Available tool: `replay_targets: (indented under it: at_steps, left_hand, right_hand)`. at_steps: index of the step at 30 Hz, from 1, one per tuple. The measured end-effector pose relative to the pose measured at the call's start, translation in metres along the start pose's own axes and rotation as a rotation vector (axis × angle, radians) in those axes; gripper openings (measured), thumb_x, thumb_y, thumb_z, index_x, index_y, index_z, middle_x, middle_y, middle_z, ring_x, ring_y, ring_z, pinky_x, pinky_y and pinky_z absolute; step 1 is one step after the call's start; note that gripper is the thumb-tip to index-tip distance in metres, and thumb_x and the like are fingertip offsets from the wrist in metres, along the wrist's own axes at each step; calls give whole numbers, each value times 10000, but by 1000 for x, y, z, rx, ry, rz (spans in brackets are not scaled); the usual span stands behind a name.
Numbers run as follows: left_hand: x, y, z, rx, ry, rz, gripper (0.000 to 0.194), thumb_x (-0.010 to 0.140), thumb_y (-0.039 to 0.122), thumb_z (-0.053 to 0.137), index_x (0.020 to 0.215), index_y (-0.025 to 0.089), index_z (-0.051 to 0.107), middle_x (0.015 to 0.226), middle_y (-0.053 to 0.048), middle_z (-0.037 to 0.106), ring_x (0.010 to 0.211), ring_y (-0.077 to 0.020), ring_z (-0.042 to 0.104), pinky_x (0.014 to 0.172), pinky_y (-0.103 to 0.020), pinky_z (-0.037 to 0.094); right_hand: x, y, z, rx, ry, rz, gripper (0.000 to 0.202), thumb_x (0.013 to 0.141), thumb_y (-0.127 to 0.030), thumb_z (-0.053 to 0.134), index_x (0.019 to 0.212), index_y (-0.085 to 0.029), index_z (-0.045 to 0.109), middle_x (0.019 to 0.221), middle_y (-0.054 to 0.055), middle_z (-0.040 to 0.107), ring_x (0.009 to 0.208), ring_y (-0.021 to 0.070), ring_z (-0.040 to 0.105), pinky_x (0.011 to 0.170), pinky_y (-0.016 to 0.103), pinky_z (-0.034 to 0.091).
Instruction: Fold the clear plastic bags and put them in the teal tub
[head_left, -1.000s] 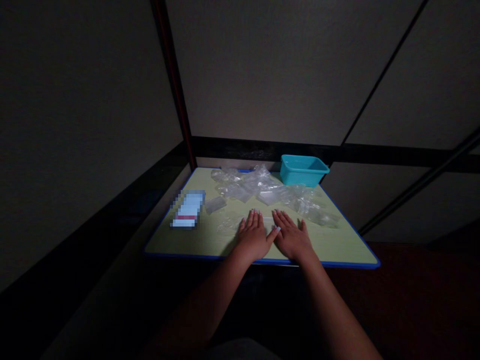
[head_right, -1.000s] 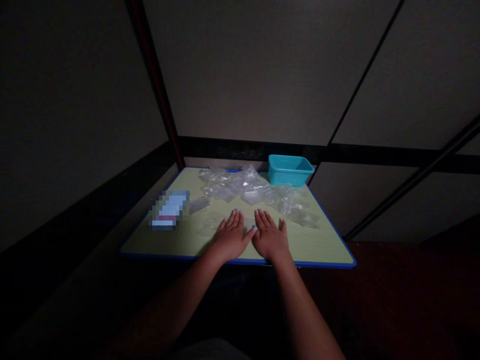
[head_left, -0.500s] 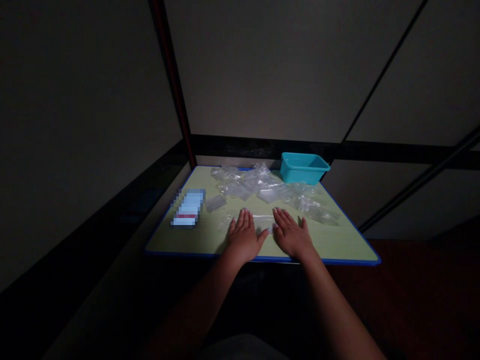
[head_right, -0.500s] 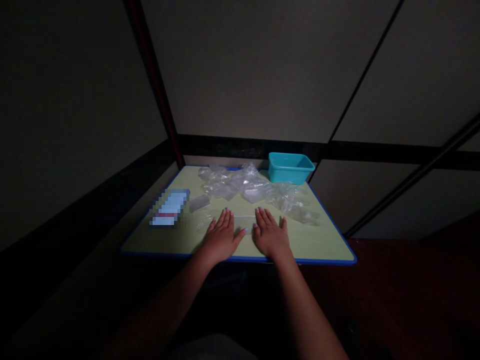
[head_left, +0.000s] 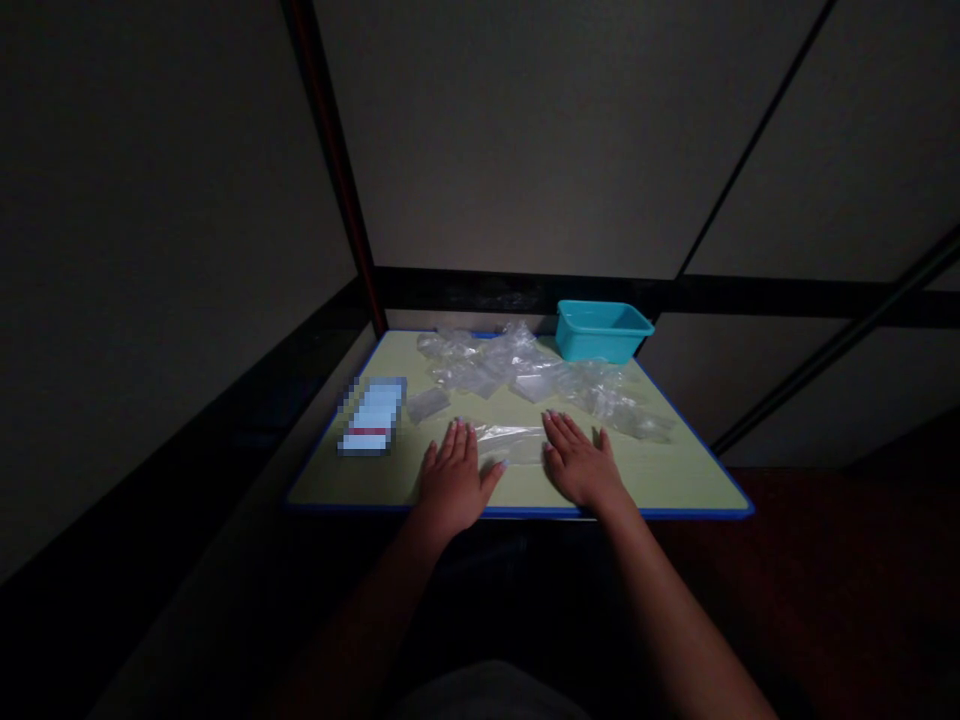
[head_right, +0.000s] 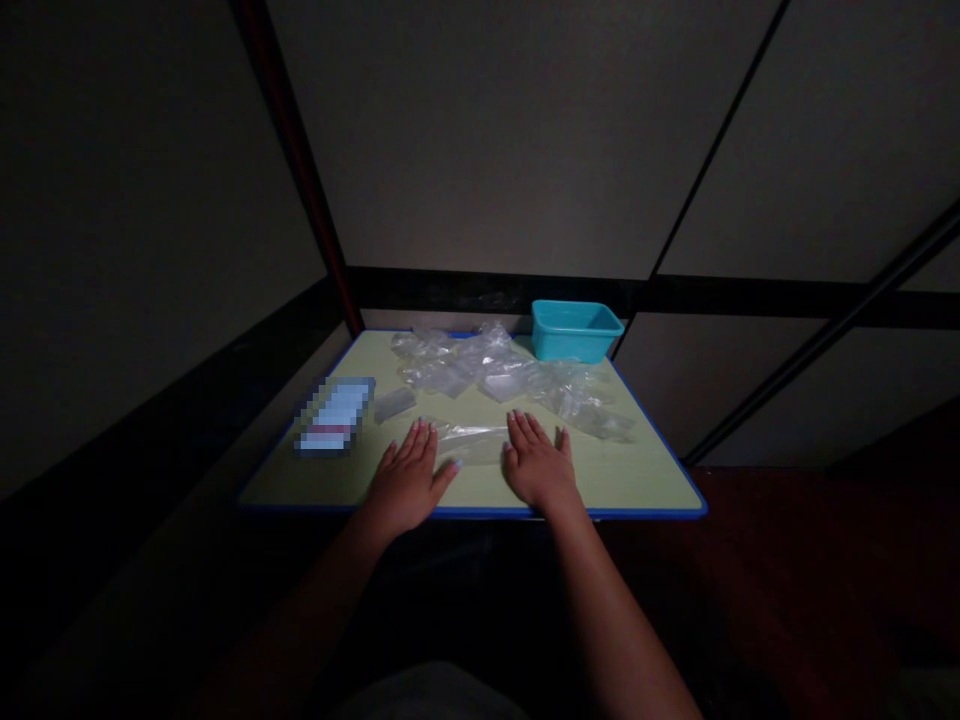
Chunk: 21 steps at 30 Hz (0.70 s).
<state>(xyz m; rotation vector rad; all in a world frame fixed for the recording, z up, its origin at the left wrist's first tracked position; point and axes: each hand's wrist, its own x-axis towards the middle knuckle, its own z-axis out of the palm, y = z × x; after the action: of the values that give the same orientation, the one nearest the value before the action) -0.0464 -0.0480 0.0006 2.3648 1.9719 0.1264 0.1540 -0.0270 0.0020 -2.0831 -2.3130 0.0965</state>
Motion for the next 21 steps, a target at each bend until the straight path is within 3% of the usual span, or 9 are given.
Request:
replay_targets:
  at_steps: [11,17,21]
  left_hand:
    - [-8,-16,0,62,46,-41,739,948,551,227,1449,8,264,1528,-197,181,1431,-275,135,1123,-508,192]
    - [-3,9,-7,-5,120,121,681,949,562,199,1469,128,271,1546,-109,183,1438,-235,127,1135,-523,144]
    - [7,35,-8,-67,82,238,685,945,577,167,1468,149,279,1549,-55,183,1438,-202,133,1152,-500,113]
  right_hand:
    - [1,3,4,-2,8,-7,560,953,-364,152,1500,-246,135,1558,-1,173,1432,191,133,1107,600,92]
    - [1,2,3,29,9,-9,565,948,-358,168,1500,-241,135,1557,-3,165,1430,179,144,1109,598,83]
    - [1,2,2,24,7,-13,562,948,-348,177,1499,-245,143,1558,-2,164,1432,178,132,1111,592,81]
